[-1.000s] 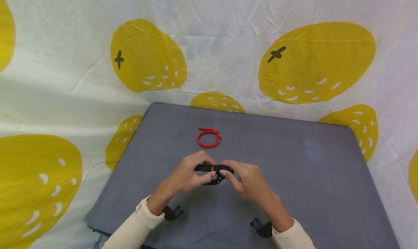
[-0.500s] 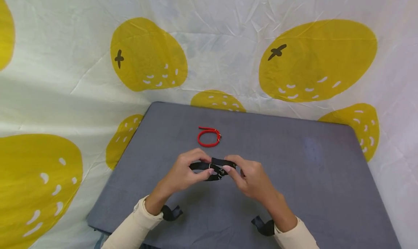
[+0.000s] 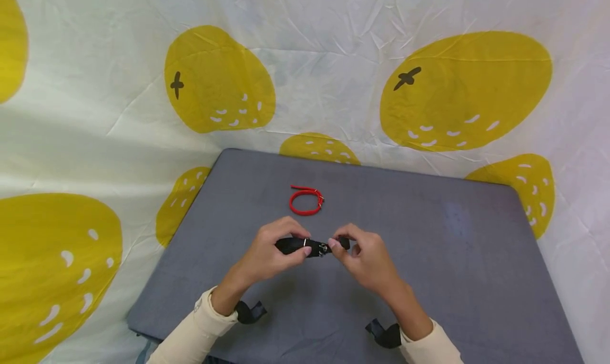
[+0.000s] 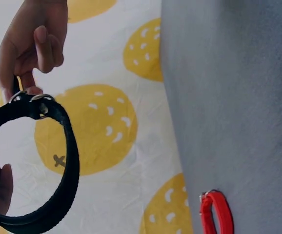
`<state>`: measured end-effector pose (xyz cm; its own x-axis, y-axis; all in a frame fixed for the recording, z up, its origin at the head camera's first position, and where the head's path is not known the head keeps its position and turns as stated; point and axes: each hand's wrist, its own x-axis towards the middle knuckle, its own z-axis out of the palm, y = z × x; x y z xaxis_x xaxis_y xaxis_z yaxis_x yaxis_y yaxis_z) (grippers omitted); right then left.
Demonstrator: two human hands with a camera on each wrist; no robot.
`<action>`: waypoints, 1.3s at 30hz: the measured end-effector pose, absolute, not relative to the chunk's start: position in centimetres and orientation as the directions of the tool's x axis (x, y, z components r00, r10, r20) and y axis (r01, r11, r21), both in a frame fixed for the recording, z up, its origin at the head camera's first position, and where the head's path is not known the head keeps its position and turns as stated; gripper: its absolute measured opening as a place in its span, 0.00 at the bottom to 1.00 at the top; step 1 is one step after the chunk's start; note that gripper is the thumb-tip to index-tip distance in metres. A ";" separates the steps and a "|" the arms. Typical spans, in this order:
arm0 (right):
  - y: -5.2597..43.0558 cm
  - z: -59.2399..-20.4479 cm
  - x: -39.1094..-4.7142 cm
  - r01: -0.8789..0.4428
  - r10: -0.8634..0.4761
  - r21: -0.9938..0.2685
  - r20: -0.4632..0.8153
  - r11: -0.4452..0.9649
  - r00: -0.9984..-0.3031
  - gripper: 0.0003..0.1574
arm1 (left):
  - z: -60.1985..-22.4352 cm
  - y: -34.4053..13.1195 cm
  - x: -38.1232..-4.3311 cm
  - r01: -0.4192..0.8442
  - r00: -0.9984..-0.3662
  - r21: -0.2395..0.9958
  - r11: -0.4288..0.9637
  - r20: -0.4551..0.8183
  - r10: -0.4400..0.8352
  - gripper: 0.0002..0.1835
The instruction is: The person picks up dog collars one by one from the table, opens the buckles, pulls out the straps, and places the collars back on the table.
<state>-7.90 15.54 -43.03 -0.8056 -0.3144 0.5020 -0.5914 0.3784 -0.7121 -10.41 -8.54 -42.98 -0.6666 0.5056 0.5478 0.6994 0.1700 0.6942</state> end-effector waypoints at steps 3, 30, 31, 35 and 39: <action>15.6 -42.8 -7.7 -0.441 -0.329 -0.851 0.346 0.285 -0.879 0.09 | -43.1 -8.6 -10.5 0.703 -0.663 0.700 0.124 0.582 0.470 0.10; 13.4 -42.7 -5.9 -0.105 -0.173 -0.942 0.052 0.319 -0.984 0.17 | -43.3 -8.1 -10.7 0.818 -0.563 0.438 0.373 0.471 0.679 0.04; 13.3 -42.7 -5.9 -0.132 -0.182 -0.943 0.078 0.306 -0.980 0.17 | -43.2 -8.1 -10.7 0.817 -0.562 0.441 0.371 0.465 0.684 0.05; 13.2 -42.8 -5.8 -0.261 -0.219 -0.927 0.206 0.268 -0.954 0.15 | -42.9 -8.0 -10.6 0.831 -0.547 0.402 0.385 0.463 0.697 0.05; 13.1 -43.0 -5.9 -0.325 -0.217 -0.910 0.273 0.259 -0.937 0.15 | -42.7 -7.9 -10.6 0.837 -0.544 0.367 0.407 0.469 0.695 0.05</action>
